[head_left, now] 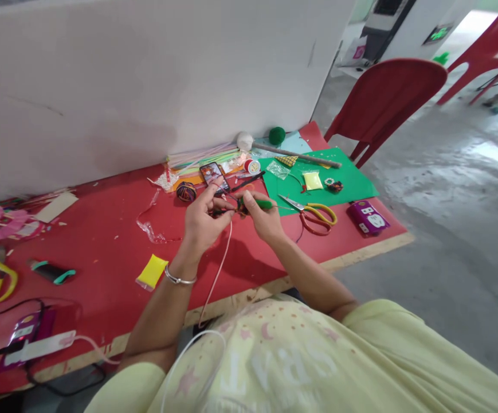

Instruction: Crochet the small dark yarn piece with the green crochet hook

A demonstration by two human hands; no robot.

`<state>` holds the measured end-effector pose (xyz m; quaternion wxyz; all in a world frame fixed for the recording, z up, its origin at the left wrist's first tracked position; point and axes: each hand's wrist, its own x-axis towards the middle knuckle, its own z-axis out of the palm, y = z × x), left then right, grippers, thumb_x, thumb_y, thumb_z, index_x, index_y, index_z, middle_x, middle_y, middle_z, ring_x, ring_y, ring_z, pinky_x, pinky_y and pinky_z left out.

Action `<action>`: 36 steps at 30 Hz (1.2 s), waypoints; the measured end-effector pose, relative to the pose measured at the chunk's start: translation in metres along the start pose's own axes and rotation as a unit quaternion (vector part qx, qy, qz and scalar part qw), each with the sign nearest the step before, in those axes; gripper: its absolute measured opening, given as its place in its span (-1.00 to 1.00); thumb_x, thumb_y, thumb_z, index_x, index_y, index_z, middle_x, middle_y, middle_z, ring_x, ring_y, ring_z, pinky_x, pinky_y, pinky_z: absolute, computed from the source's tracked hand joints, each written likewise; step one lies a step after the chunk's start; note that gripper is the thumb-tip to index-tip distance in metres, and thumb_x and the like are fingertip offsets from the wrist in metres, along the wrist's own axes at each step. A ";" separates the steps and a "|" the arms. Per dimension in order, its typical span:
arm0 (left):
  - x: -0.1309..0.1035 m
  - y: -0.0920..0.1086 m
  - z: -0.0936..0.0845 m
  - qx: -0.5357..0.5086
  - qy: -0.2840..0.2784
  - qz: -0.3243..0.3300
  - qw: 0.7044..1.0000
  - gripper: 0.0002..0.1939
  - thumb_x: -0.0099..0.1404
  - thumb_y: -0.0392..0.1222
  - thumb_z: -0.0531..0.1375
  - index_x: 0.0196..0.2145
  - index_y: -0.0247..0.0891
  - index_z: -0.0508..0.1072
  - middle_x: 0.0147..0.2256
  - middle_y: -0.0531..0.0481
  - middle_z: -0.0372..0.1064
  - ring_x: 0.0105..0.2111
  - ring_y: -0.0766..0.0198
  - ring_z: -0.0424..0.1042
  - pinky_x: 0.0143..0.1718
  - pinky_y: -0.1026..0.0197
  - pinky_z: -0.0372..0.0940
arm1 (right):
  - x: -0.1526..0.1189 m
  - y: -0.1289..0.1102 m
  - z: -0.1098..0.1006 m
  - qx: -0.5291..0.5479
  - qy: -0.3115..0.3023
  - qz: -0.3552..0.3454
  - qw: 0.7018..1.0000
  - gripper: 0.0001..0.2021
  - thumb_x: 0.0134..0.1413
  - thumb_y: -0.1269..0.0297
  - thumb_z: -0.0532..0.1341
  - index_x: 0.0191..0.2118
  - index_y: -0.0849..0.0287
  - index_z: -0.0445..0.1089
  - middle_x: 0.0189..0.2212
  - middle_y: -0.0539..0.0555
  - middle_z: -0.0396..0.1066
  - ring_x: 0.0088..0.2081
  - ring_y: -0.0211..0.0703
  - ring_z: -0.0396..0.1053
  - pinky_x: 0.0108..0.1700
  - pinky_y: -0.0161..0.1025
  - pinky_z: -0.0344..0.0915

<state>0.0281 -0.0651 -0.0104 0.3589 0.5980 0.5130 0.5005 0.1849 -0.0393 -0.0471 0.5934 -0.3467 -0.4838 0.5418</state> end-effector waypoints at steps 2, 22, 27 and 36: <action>0.001 0.004 -0.002 -0.036 -0.021 -0.026 0.999 -0.12 0.08 -0.31 0.41 0.37 -0.29 0.36 -0.35 0.00 0.61 -0.38 0.30 0.52 -0.33 0.29 0.37 | -0.001 -0.001 -0.002 -0.020 -0.002 -0.033 0.999 -0.60 0.15 -0.15 0.38 -0.23 0.13 0.68 -0.46 -0.02 0.47 -0.47 -0.36 0.32 -0.44 -0.36 0.32; 0.007 0.007 -0.005 -0.157 -0.086 -0.121 0.976 -0.02 -0.01 -0.27 0.50 0.38 -0.26 0.35 -0.36 -0.01 0.58 -0.41 0.32 0.49 -0.39 0.31 0.33 | -0.003 -0.004 -0.011 -0.073 -0.003 -0.049 0.996 -0.55 0.11 -0.22 0.36 -0.24 0.09 0.69 -0.34 0.06 0.62 -0.31 -0.19 0.49 -0.24 -0.24 0.43; 0.009 0.010 -0.008 -0.147 -0.081 -0.117 0.979 -0.05 -0.02 -0.32 0.45 0.35 -0.27 0.38 -0.39 0.00 0.57 -0.44 0.32 0.47 -0.42 0.31 0.31 | -0.003 -0.002 -0.010 -0.068 -0.003 -0.031 0.997 -0.55 0.10 -0.22 0.37 -0.25 0.10 0.69 -0.35 0.07 0.61 -0.32 -0.18 0.48 -0.29 -0.24 0.41; 0.007 0.012 -0.009 -0.174 -0.087 -0.154 0.969 0.04 -0.06 -0.29 0.47 0.40 -0.26 0.33 -0.40 0.03 0.54 -0.51 0.38 0.38 -0.50 0.34 0.19 | -0.006 0.001 -0.007 -0.059 0.031 -0.014 0.998 -0.54 0.10 -0.23 0.37 -0.18 0.08 0.69 -0.37 0.03 0.58 -0.42 -0.26 0.40 -0.41 -0.30 0.34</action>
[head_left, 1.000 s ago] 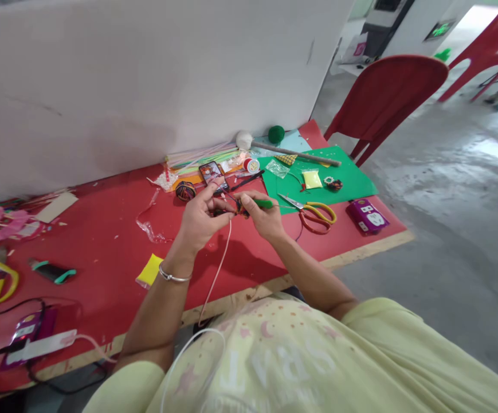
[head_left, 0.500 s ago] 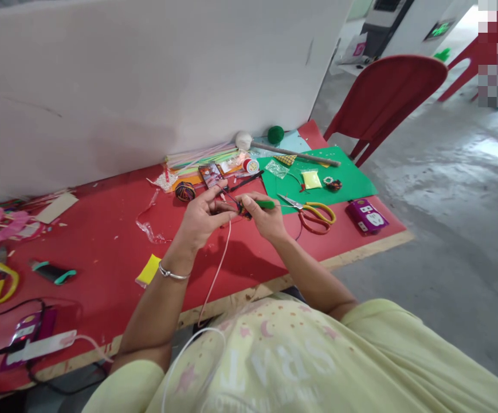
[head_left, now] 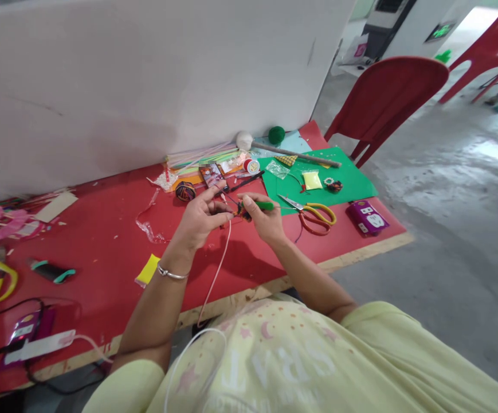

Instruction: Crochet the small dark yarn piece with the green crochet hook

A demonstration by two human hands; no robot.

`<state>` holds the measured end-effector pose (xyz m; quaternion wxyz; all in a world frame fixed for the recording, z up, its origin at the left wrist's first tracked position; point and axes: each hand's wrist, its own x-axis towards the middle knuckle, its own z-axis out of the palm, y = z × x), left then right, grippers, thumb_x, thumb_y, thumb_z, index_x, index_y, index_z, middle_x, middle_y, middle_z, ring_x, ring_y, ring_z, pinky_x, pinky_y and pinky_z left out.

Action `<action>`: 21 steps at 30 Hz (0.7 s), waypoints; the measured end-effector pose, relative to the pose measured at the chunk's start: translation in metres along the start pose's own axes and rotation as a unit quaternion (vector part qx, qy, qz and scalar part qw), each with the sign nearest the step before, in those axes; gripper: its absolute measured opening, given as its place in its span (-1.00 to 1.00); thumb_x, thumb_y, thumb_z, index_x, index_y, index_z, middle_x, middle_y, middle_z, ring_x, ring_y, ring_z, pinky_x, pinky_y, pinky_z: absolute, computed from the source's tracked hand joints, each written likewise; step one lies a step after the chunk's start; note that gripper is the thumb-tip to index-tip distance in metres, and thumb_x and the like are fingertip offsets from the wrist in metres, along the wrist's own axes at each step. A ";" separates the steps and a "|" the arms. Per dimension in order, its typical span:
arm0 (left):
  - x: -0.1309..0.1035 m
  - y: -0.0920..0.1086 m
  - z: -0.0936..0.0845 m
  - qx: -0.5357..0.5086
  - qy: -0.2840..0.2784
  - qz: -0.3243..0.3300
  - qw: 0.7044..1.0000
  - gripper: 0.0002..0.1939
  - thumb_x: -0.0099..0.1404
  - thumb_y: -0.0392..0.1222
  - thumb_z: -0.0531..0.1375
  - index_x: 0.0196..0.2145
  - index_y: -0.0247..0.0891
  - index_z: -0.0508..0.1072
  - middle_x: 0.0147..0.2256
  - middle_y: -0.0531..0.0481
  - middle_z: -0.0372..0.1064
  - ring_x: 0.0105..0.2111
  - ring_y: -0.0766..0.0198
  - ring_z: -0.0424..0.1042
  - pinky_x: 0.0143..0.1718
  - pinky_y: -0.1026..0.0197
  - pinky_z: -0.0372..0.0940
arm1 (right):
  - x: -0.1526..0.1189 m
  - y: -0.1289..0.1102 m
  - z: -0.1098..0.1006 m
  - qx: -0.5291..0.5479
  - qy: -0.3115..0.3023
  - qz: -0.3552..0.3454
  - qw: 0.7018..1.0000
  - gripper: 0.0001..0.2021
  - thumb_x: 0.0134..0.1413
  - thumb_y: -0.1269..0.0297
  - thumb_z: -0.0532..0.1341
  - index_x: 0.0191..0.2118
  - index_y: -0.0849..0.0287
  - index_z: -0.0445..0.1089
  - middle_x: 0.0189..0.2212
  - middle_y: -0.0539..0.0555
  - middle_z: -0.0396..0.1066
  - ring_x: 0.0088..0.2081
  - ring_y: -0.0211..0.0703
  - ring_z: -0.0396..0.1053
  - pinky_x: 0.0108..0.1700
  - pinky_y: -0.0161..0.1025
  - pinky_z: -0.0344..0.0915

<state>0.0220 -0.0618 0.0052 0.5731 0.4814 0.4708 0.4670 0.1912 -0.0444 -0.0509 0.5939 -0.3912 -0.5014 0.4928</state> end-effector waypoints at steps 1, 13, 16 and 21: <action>0.000 0.000 0.000 0.000 0.001 0.002 1.000 0.04 -0.06 -0.30 0.47 0.40 -0.27 0.33 -0.40 0.03 0.54 -0.51 0.38 0.37 -0.50 0.34 0.19 | -0.001 -0.001 0.000 -0.001 0.000 -0.004 1.000 -0.55 0.12 -0.22 0.36 -0.17 0.07 0.69 -0.37 0.03 0.58 -0.41 -0.26 0.40 -0.39 -0.29 0.36; 0.003 -0.004 -0.005 -0.054 -0.024 -0.036 0.998 -0.02 -0.07 -0.33 0.46 0.35 -0.19 0.39 -0.37 0.05 0.51 -0.58 0.47 0.25 -0.57 0.38 0.05 | -0.007 -0.008 -0.001 0.013 -0.038 0.037 0.998 -0.47 0.19 -0.27 0.27 -0.10 0.12 0.65 -0.46 -0.03 0.43 -0.58 -0.36 0.32 -0.60 -0.35 0.33; 0.002 -0.004 -0.004 -0.039 -0.017 -0.026 0.999 -0.01 -0.06 -0.32 0.46 0.36 -0.19 0.38 -0.38 0.06 0.51 -0.55 0.44 0.29 -0.54 0.36 0.09 | -0.008 -0.007 0.000 0.028 -0.049 0.059 0.997 -0.45 0.16 -0.29 0.29 -0.09 0.13 0.64 -0.44 -0.04 0.43 -0.61 -0.36 0.35 -0.64 -0.35 0.35; 0.001 -0.005 -0.003 -0.019 0.001 0.004 1.000 0.00 -0.06 -0.31 0.46 0.37 -0.21 0.36 -0.41 0.06 0.52 -0.52 0.41 0.33 -0.49 0.34 0.16 | -0.008 -0.004 0.003 0.047 -0.032 0.031 0.998 -0.50 0.17 -0.24 0.32 -0.16 0.16 0.63 -0.52 -0.04 0.45 -0.55 -0.33 0.39 -0.51 -0.34 0.42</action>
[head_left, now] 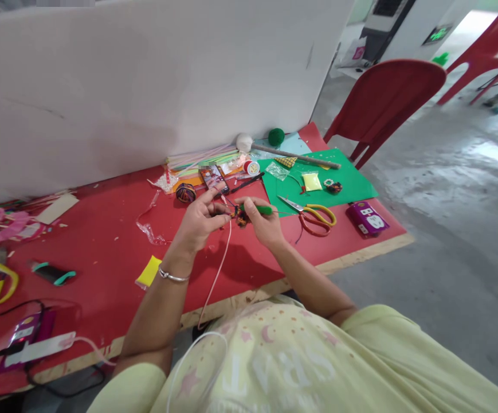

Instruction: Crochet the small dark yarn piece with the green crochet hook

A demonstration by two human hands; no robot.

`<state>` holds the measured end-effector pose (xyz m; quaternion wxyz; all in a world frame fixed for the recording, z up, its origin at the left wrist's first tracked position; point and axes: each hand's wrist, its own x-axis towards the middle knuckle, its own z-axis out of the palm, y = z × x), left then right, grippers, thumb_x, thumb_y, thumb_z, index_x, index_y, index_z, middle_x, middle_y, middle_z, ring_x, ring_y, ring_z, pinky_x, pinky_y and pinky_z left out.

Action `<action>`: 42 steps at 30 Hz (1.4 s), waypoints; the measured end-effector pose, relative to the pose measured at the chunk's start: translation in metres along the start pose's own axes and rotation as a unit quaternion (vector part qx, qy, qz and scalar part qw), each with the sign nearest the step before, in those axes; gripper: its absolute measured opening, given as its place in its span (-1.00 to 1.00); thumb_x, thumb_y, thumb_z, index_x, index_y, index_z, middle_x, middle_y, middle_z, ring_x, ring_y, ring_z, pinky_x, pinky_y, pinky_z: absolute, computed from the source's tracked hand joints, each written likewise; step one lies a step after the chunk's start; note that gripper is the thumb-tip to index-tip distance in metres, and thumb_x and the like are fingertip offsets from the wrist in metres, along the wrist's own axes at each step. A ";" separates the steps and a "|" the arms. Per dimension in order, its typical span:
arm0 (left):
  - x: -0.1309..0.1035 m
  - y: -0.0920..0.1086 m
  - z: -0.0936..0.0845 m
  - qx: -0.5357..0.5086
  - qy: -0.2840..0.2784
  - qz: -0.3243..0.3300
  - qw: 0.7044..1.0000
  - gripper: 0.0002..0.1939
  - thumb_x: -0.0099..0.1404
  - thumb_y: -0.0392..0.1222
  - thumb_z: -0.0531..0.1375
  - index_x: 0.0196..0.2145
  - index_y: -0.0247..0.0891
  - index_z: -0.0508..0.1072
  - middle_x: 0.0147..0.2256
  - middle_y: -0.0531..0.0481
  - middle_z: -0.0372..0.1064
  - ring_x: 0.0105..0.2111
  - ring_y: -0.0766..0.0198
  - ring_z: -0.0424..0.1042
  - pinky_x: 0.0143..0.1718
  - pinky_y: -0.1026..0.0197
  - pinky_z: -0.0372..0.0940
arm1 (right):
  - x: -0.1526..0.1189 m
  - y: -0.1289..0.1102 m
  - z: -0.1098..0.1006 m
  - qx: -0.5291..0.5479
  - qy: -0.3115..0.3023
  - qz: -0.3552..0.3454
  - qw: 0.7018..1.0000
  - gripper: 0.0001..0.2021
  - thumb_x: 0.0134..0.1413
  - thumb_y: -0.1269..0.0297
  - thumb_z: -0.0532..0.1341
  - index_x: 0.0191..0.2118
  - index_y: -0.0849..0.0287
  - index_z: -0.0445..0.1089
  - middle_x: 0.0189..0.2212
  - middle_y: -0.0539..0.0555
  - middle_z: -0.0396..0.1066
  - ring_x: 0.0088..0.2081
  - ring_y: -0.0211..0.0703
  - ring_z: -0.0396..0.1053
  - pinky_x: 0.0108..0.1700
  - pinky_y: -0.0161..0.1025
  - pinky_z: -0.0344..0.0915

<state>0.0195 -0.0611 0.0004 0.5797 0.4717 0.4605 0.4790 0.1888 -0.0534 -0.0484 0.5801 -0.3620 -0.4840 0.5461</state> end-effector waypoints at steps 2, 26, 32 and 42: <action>0.000 -0.001 0.001 -0.004 0.007 0.001 1.000 -0.01 -0.04 -0.28 0.47 0.37 -0.21 0.37 -0.42 0.07 0.52 -0.55 0.43 0.29 -0.51 0.34 0.14 | 0.000 0.001 0.001 0.007 0.000 -0.018 1.000 -0.54 0.17 -0.19 0.35 -0.19 0.17 0.63 -0.53 -0.04 0.46 -0.54 -0.33 0.38 -0.47 -0.32 0.40; -0.005 0.004 -0.002 0.003 0.027 0.023 0.999 -0.03 -0.03 -0.25 0.49 0.36 -0.22 0.38 -0.42 0.07 0.53 -0.54 0.42 0.33 -0.50 0.34 0.21 | -0.009 0.010 0.000 -0.065 0.077 -0.172 0.980 -0.71 0.30 -0.06 0.30 -0.15 0.01 0.65 -0.23 0.10 0.60 -0.14 -0.07 0.52 -0.03 -0.08 0.48; -0.008 0.009 -0.005 0.028 0.014 0.043 0.999 -0.04 0.02 -0.23 0.50 0.38 -0.23 0.36 -0.37 0.02 0.56 -0.50 0.39 0.38 -0.47 0.33 0.22 | -0.012 0.011 0.001 -0.063 0.082 -0.191 0.976 -0.72 0.32 -0.04 0.28 -0.10 -0.02 0.65 -0.19 0.11 0.60 -0.13 -0.07 0.52 -0.03 -0.08 0.47; -0.015 0.013 -0.006 0.062 0.020 0.061 0.996 -0.11 0.07 -0.25 0.47 0.35 -0.23 0.38 -0.34 -0.01 0.56 -0.39 0.32 0.46 -0.41 0.33 0.27 | -0.011 0.014 -0.001 -0.064 0.069 -0.248 0.964 -0.80 0.38 0.13 0.27 -0.08 0.01 0.64 -0.23 0.08 0.61 -0.16 -0.14 0.54 -0.10 -0.15 0.49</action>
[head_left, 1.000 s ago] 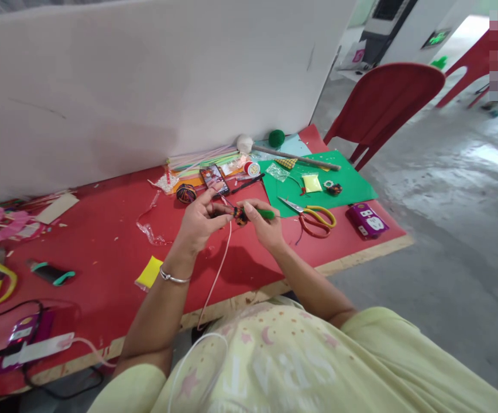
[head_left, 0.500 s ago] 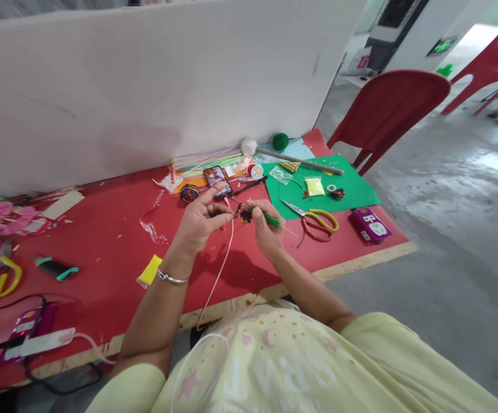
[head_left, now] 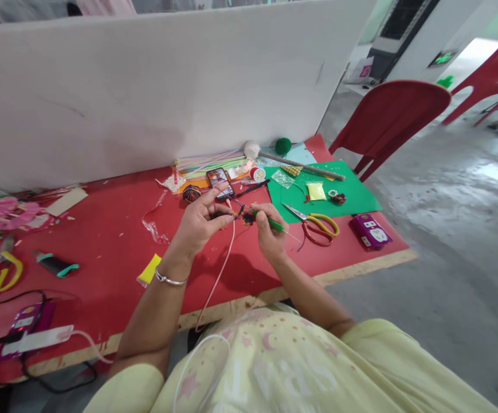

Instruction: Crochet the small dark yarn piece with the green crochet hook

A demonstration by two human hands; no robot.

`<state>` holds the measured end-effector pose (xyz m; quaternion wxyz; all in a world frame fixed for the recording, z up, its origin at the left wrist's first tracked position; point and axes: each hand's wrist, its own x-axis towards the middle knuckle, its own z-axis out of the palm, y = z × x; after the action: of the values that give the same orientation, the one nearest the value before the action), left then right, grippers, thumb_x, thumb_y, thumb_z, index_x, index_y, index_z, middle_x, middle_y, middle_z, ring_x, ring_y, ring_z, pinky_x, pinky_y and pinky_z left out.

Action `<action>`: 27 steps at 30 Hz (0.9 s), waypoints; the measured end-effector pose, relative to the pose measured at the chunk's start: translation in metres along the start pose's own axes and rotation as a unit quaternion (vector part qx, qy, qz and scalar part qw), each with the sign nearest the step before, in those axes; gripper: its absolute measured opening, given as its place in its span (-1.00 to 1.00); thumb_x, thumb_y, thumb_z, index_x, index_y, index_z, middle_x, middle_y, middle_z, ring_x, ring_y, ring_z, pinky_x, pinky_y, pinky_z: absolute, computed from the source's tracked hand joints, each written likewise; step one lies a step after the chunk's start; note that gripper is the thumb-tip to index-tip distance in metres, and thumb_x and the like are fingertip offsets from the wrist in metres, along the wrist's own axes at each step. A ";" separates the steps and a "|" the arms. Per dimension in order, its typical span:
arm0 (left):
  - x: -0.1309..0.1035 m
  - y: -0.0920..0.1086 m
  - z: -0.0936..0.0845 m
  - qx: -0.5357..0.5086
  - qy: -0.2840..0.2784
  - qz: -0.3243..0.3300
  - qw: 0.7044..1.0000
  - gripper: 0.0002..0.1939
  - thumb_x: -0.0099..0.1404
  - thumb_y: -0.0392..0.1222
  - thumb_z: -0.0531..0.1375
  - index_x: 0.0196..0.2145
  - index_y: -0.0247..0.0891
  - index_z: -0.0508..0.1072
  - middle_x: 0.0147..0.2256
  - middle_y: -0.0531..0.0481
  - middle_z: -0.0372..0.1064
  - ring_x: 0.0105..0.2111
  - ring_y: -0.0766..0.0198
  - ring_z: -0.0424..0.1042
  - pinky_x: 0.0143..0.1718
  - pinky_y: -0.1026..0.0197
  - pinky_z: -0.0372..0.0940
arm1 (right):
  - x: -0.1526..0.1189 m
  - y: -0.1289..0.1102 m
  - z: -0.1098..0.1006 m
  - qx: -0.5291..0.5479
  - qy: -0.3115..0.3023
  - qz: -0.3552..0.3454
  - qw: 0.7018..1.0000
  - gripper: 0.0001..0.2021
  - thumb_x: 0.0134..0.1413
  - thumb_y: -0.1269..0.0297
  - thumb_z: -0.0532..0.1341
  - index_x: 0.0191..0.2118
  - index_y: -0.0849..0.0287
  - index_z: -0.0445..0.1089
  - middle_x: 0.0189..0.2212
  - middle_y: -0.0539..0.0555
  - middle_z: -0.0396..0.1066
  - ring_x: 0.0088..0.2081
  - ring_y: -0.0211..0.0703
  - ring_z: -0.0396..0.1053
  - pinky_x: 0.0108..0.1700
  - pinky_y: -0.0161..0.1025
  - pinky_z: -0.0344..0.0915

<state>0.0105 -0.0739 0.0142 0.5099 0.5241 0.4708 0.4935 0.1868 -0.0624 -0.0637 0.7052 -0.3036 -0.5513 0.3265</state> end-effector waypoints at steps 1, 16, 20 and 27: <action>0.000 0.000 0.000 0.004 0.001 0.003 1.000 -0.12 0.07 -0.25 0.47 0.35 -0.23 0.39 -0.34 0.00 0.56 -0.37 0.31 0.47 -0.40 0.33 0.28 | 0.000 0.000 0.000 0.002 -0.001 -0.005 1.000 -0.81 0.38 0.14 0.27 -0.07 0.00 0.64 -0.22 0.07 0.61 -0.16 -0.15 0.54 -0.10 -0.16 0.49; -0.002 -0.001 0.000 -0.001 0.003 0.024 1.000 -0.15 0.06 -0.28 0.45 0.33 -0.26 0.41 -0.35 0.03 0.52 -0.35 0.32 0.45 -0.33 0.33 0.30 | -0.003 -0.003 0.000 -0.021 -0.010 -0.038 0.999 -0.81 0.38 0.21 0.26 -0.05 -0.01 0.64 -0.24 0.08 0.62 -0.16 -0.11 0.53 -0.09 -0.10 0.48; -0.001 -0.005 -0.001 -0.024 0.000 0.016 1.000 -0.14 0.05 -0.27 0.46 0.33 -0.26 0.41 -0.35 0.03 0.52 -0.34 0.32 0.45 -0.32 0.32 0.30 | -0.002 -0.005 0.000 -0.022 -0.012 -0.038 0.999 -0.81 0.38 0.21 0.26 -0.05 -0.01 0.64 -0.23 0.09 0.62 -0.15 -0.11 0.53 -0.10 -0.11 0.48; -0.001 -0.004 0.001 -0.053 0.002 -0.012 0.999 -0.08 0.01 -0.28 0.46 0.35 -0.27 0.38 -0.36 0.04 0.53 -0.41 0.36 0.41 -0.38 0.33 0.26 | -0.002 -0.005 -0.001 -0.030 -0.013 -0.036 0.999 -0.81 0.38 0.20 0.26 -0.04 -0.01 0.64 -0.22 0.09 0.62 -0.14 -0.11 0.53 -0.07 -0.09 0.48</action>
<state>0.0116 -0.0744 0.0103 0.5420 0.4896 0.4513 0.5126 0.1881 -0.0676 -0.0610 0.7000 -0.3004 -0.5803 0.2882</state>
